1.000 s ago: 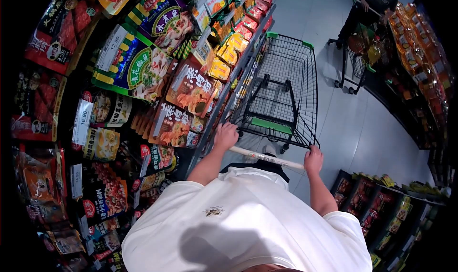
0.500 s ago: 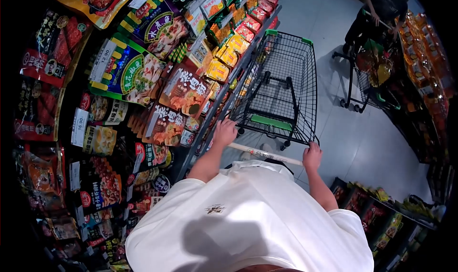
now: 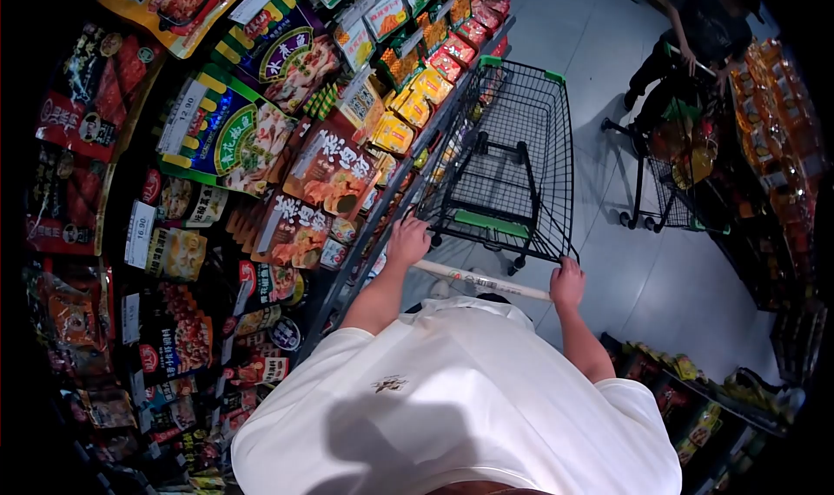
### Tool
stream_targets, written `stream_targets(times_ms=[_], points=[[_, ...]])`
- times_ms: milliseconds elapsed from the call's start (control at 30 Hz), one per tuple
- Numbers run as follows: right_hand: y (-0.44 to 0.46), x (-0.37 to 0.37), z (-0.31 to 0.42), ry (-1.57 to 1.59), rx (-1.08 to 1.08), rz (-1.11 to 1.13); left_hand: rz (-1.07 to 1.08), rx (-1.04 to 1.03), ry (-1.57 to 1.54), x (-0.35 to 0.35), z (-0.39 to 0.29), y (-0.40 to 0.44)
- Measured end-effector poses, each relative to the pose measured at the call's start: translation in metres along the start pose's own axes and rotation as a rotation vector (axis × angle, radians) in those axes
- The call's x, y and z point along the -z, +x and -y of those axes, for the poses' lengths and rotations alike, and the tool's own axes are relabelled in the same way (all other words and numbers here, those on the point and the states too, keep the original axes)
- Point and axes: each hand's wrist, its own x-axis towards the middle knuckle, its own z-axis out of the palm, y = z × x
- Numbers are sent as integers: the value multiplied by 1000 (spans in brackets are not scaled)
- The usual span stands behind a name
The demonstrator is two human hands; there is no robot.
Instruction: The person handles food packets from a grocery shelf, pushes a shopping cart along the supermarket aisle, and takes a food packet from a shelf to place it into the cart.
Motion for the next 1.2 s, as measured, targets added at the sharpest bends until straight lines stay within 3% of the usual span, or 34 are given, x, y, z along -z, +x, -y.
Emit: stream_targets(times_ms=[1200], points=[[-8, -3, 13, -26, -34, 25, 44, 9, -32, 5, 14, -1]])
